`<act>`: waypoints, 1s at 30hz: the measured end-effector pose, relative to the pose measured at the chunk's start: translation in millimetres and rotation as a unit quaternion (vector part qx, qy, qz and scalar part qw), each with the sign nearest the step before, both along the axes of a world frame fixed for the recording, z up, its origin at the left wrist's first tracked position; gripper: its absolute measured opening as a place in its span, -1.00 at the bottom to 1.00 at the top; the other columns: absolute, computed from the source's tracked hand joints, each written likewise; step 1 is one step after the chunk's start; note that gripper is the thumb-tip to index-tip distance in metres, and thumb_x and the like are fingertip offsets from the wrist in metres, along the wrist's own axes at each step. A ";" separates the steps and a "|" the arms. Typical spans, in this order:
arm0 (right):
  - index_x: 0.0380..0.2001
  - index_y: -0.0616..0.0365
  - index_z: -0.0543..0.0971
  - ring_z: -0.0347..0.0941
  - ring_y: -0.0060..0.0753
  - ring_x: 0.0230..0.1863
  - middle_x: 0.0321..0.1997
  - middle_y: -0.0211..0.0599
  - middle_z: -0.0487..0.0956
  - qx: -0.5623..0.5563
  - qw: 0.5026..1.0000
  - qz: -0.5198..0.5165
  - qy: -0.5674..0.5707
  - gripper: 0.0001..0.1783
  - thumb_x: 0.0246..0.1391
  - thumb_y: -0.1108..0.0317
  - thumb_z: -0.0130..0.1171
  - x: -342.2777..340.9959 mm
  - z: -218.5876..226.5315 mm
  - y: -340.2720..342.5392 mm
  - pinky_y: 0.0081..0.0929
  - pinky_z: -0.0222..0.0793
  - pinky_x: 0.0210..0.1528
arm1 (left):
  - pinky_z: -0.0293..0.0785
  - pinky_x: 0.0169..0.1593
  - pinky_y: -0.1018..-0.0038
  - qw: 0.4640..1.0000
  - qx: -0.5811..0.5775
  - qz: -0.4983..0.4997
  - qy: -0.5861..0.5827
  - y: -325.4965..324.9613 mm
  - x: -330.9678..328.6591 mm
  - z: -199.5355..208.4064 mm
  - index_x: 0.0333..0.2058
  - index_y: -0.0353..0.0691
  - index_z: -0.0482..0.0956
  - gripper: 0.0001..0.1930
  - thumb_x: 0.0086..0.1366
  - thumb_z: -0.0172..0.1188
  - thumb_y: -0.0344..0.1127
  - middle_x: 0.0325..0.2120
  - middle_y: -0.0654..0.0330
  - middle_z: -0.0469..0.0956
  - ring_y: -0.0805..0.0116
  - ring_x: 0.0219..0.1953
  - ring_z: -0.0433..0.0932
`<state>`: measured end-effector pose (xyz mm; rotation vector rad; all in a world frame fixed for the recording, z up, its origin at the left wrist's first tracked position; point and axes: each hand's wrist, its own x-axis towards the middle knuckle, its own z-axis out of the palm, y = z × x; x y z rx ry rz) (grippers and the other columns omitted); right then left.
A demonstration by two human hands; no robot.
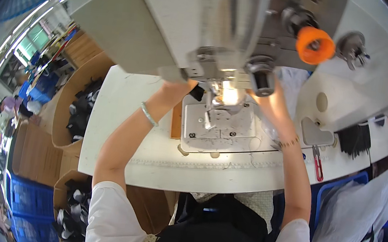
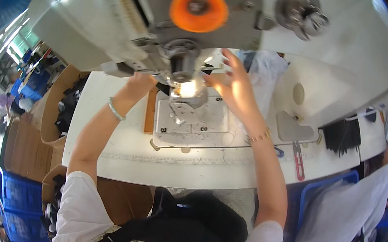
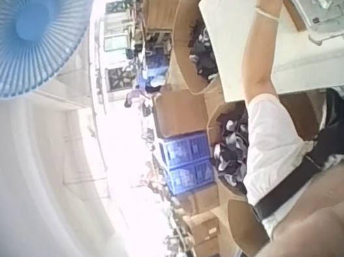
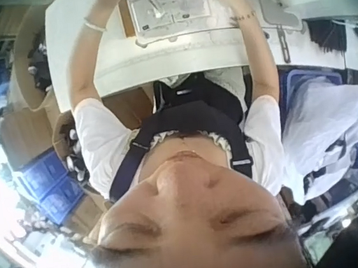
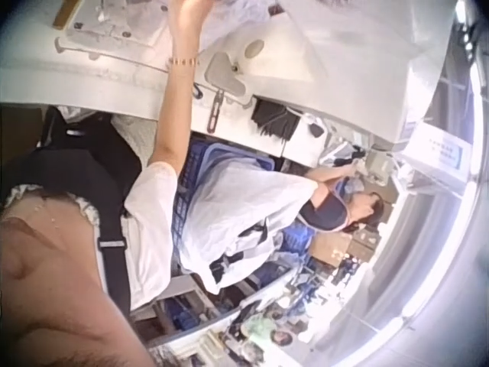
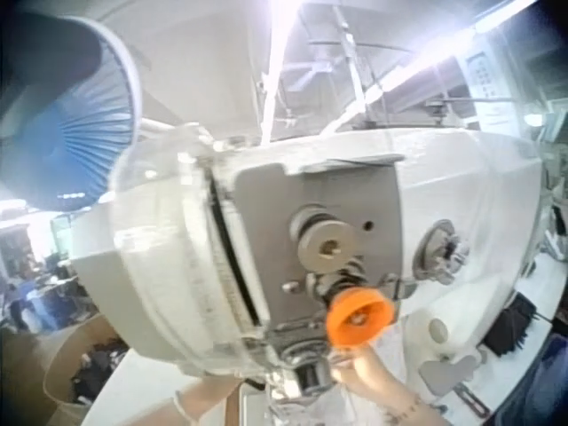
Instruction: The recorder uses a heavy-duty industrial sewing machine to stitch components of a black leather shoe upper, using snips to trim excess material.
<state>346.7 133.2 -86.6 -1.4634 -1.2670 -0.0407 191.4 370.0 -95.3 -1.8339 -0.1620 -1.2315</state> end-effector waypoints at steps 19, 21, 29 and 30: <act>-0.31 0.18 0.44 0.39 -0.07 -0.04 -0.09 -0.18 0.47 0.117 0.990 -0.064 -0.034 -0.68 -0.26 0.62 0.15 -7.6 0.8 30.5 -0.35 0.36 -0.05 | 0.44 -0.03 0.29 0.961 -0.054 0.002 0.270 -6.0 -10.4 -15.7 0.02 -0.22 0.35 -0.59 0.20 -0.02 -0.22 -0.01 0.08 0.38 0.18 0.01 0.40; -0.33 0.18 0.44 0.37 -0.08 -0.02 -0.13 -0.22 0.47 0.132 0.986 -0.056 -0.084 -0.69 -0.27 0.60 0.19 -8.4 2.7 27.7 -0.37 0.35 -0.04 | 0.43 0.00 0.28 0.944 0.139 0.157 0.254 -10.8 -12.1 -9.4 0.06 -0.23 0.30 -0.56 0.23 -0.07 -0.20 0.03 0.07 0.34 0.18 0.03 0.38; -0.38 0.21 0.44 0.31 -0.18 -0.26 -0.33 -0.27 0.38 0.155 0.961 0.018 -0.228 -0.70 -0.26 0.46 0.28 0.3 17.1 26.2 -0.34 0.28 -0.25 | 0.44 -0.09 0.33 0.823 -0.448 -0.291 0.192 -18.7 -13.7 2.3 -0.04 -0.17 0.39 -0.65 0.19 0.01 -0.28 -0.11 0.12 0.42 0.24 -0.06 0.44; -0.38 0.21 0.44 0.31 -0.18 -0.26 -0.33 -0.27 0.38 0.155 0.961 0.018 -0.228 -0.70 -0.26 0.46 0.28 1.1 16.4 28.6 -0.34 0.28 -0.25 | 0.44 -0.11 0.33 0.822 -0.442 -0.299 0.200 -15.3 -12.3 0.8 -0.06 -0.17 0.41 -0.67 0.18 0.03 -0.29 -0.13 0.13 0.43 0.25 -0.08 0.44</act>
